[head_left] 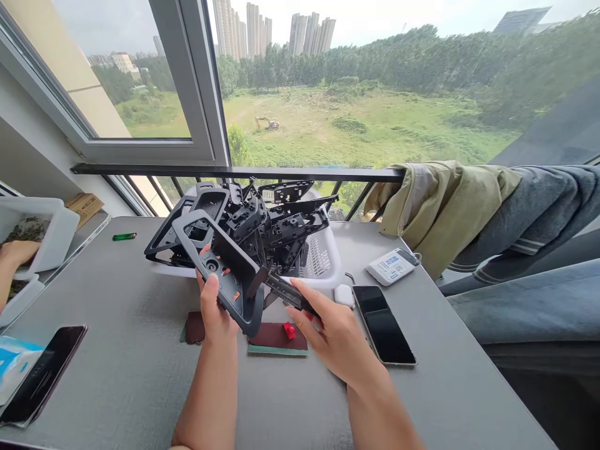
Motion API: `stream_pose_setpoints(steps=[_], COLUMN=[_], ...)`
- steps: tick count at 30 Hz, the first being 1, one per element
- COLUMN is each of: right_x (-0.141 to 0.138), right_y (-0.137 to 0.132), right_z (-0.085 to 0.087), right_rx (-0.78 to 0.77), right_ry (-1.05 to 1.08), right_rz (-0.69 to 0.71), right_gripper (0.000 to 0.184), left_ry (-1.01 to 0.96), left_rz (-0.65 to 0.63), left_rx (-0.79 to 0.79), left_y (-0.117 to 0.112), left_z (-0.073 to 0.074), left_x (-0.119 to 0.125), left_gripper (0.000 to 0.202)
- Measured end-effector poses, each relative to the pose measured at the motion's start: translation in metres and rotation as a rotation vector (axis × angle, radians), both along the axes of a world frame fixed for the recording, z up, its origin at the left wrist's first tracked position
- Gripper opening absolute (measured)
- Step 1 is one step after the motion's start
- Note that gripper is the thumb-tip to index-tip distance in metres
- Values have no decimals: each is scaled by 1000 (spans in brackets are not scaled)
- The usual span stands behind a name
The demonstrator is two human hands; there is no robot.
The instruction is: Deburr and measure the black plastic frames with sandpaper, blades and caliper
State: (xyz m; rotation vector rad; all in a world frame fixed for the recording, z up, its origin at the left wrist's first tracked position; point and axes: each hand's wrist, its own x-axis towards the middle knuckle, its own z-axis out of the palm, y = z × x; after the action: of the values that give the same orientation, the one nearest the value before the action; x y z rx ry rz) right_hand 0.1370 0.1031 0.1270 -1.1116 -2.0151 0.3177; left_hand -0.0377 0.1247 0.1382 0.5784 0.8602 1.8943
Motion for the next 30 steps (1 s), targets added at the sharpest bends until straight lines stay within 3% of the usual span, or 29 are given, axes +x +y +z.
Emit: stream_pose_setpoints(steps=[11, 19, 26, 30], right_x=[4, 3, 5, 2], right_y=[1, 4, 9, 9], right_z=[3, 3, -2, -4], right_rx=[-54, -145, -163, -69], right_ry=[-4, 66, 299, 409], right_rz=[42, 47, -112, -67], right_gripper=[38, 37, 33, 37], left_ry=[31, 14, -11, -82], left_rz=[84, 60, 90, -8], left_rx=[-16, 15, -48, -95], left_y=[2, 2, 5, 4], left_z=[-9, -4, -8, -13], left_x=[-3, 0, -7, -3], left_gripper=[55, 54, 51, 52])
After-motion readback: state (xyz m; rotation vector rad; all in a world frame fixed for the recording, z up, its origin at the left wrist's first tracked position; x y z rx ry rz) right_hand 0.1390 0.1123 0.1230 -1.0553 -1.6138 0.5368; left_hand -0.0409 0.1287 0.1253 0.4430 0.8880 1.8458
